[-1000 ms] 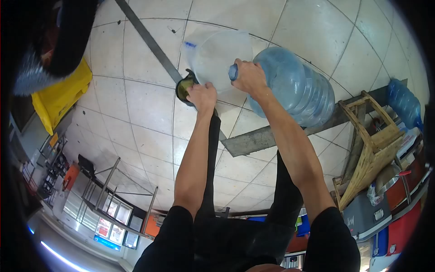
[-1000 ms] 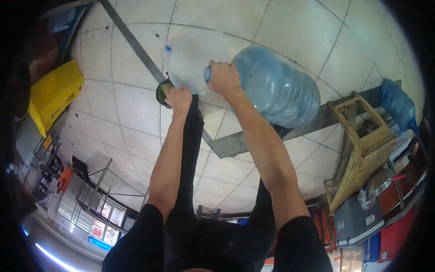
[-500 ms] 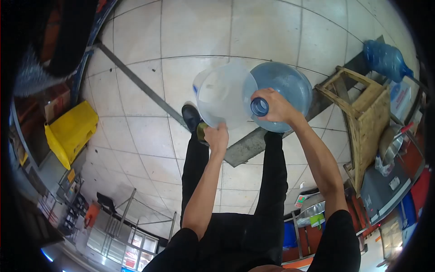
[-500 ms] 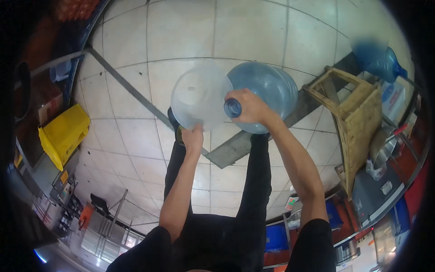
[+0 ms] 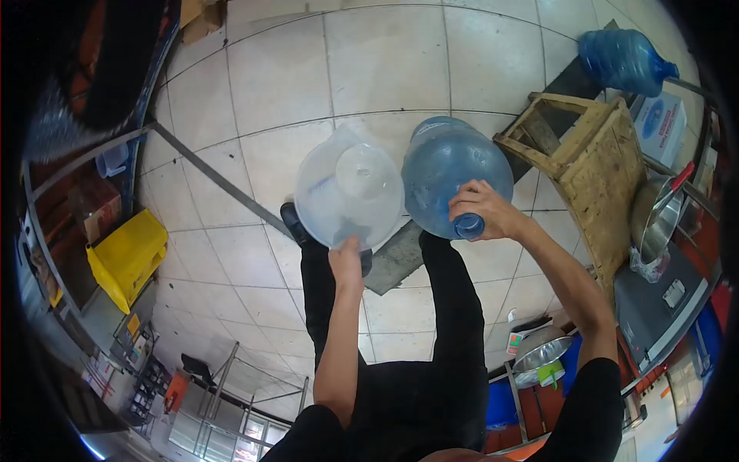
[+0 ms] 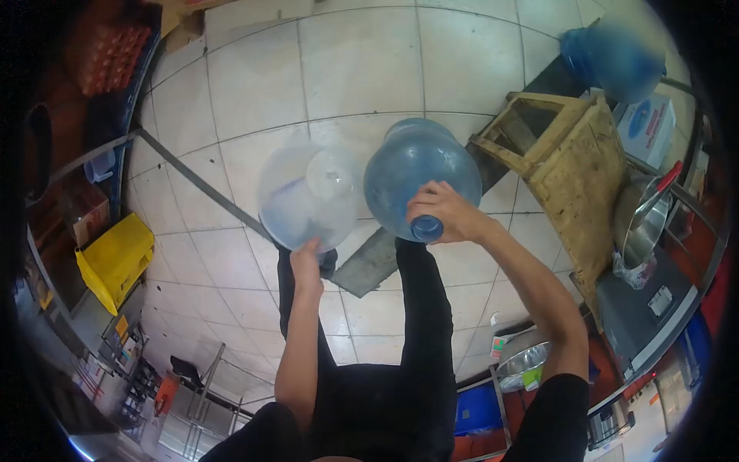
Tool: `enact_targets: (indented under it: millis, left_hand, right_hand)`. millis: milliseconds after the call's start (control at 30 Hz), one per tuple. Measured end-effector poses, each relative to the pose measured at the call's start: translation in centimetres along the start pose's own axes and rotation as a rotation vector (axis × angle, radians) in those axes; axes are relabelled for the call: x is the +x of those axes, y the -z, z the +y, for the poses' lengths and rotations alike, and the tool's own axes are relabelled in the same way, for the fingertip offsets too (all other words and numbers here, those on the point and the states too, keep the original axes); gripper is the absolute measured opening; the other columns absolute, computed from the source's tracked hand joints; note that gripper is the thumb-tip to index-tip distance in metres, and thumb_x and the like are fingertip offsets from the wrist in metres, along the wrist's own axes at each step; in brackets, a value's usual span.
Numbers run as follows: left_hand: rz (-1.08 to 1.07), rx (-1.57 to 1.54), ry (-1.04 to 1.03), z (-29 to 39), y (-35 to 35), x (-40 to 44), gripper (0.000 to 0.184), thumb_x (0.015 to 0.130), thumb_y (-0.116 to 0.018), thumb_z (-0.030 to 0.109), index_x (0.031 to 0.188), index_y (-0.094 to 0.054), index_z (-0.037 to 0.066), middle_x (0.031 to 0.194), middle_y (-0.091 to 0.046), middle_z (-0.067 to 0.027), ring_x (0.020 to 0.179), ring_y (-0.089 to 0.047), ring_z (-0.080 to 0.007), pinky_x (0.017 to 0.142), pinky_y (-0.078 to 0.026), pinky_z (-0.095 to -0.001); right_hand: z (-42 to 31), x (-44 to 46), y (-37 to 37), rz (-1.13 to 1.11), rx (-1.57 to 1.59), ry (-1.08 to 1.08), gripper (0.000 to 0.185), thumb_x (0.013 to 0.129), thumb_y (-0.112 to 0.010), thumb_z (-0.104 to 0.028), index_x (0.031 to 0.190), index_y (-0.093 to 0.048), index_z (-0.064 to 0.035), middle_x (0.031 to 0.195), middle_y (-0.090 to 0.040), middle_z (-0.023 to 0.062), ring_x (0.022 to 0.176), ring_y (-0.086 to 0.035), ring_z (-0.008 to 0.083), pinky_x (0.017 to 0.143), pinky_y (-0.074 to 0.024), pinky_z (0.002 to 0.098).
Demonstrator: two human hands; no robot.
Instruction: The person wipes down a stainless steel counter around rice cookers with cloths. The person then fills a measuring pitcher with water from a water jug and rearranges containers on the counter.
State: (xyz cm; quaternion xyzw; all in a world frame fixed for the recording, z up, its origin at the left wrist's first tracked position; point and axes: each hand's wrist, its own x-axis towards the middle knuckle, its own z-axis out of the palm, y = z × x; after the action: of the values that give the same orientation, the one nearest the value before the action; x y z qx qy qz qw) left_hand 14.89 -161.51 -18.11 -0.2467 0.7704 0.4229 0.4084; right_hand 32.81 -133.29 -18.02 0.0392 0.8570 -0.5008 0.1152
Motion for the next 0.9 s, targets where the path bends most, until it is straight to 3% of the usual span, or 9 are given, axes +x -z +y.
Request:
enact_targets:
  millis: [133,233,333,433,567,667,700,833,900]
  left_hand:
    - [0.042,-0.085,0.004,-0.3,-1.2,-3.1,0.027,0.086,-0.063,0.014,0.102,-0.066,-0.009,0.097,-0.067,-0.0093,0.088,-0.061,-0.0173,0.079,-0.045,-0.0327]
    - [-0.048,-0.07,0.05,-2.5,1.2,-2.9,0.03,0.088,-0.06,0.016,0.104,-0.064,-0.009,0.097,-0.068,-0.0109,0.085,-0.065,-0.0207,0.076,-0.05,-0.034]
    - [-0.087,-0.065,0.107,3.5,-0.5,-9.8,0.034,0.09,-0.055,0.02,0.109,-0.06,-0.007,0.097,-0.067,-0.0145,0.077,-0.069,-0.0264,0.064,-0.055,-0.037]
    - [-0.067,-0.033,0.077,6.2,1.8,-14.8,0.034,0.09,-0.055,0.021,0.111,-0.06,-0.005,0.097,-0.067,-0.0151,0.077,-0.069,-0.0266,0.065,-0.056,-0.0382]
    - [-0.253,0.157,-0.024,8.4,5.6,-22.1,0.036,0.091,-0.056,0.017,0.116,-0.057,-0.008,0.099,-0.066,-0.0144,0.084,-0.067,-0.0257,0.074,-0.055,-0.0381]
    - [-0.499,0.13,-0.084,8.2,6.8,-28.0,0.035,0.093,-0.055,0.013,0.119,-0.055,-0.009,0.109,-0.065,-0.0145,0.088,-0.067,-0.0271,0.08,-0.054,-0.0404]
    - [-0.575,0.152,-0.07,8.2,7.5,-29.9,0.035,0.093,-0.055,0.013,0.12,-0.055,-0.009,0.112,-0.064,-0.0143,0.092,-0.066,-0.0269,0.083,-0.053,-0.0407]
    - [-0.814,0.269,-0.021,7.2,8.5,-37.2,0.035,0.093,-0.057,0.017,0.118,-0.057,-0.007,0.115,-0.063,-0.0134,0.105,-0.062,-0.0236,0.09,-0.05,-0.0375]
    - [-0.946,0.365,-0.009,5.8,9.2,-41.2,0.033,0.095,-0.055,0.021,0.116,-0.058,-0.005,0.11,-0.063,-0.0123,0.102,-0.061,-0.0238,0.088,-0.05,-0.0386]
  right_hand:
    - [2.9,-3.6,2.1,0.014,0.025,0.046,0.056,0.054,-0.086,-0.015,0.105,-0.065,-0.0191,0.118,-0.061,-0.0023,0.114,-0.051,0.0277,0.097,-0.0394,0.0425]
    - [4.5,-5.1,2.3,0.055,0.016,0.09,0.058,0.053,-0.087,-0.016,0.107,-0.064,-0.0196,0.118,-0.061,-0.0021,0.113,-0.051,0.0274,0.097,-0.0397,0.0425]
    - [4.9,-5.5,2.3,0.098,-0.007,0.121,0.059,0.055,-0.088,-0.02,0.11,-0.064,-0.0199,0.118,-0.06,-0.002,0.115,-0.051,0.0269,0.095,-0.041,0.0412]
    - [1.3,-7.5,2.3,0.151,-0.308,-0.18,0.066,0.059,-0.085,-0.021,0.12,-0.061,-0.02,0.125,-0.055,0.004,0.118,-0.049,0.0287,0.094,-0.0419,0.0437]
    - [-10.2,-9.3,-3.7,0.659,-0.489,-0.658,0.053,0.073,-0.071,-0.015,0.125,-0.06,-0.0127,0.131,-0.051,0.0155,0.118,-0.05,0.0338,0.091,-0.0454,0.0485]
    - [-24.2,-12.4,-8.3,0.89,0.184,-0.421,0.02,0.079,-0.07,-0.016,0.096,-0.068,-0.0062,0.099,-0.066,0.0132,0.099,-0.059,0.0342,0.09,-0.0471,0.0453]
    - [-29.1,-12.5,-10.3,1.065,0.144,-0.324,0.015,0.083,-0.07,-0.017,0.094,-0.069,-0.0068,0.094,-0.067,0.0114,0.096,-0.06,0.0327,0.088,-0.0476,0.0429]
    - [-50.3,-15.6,-10.7,1.466,0.304,-0.523,0.024,0.086,-0.069,-0.016,0.109,-0.069,-0.0087,0.107,-0.067,0.0089,0.104,-0.062,0.0269,0.094,-0.0478,0.0367]
    - [-55.2,-17.3,-12.2,1.661,0.269,-0.641,0.027,0.085,-0.068,-0.013,0.111,-0.068,-0.0066,0.108,-0.066,0.01,0.103,-0.062,0.0256,0.094,-0.0478,0.0365]
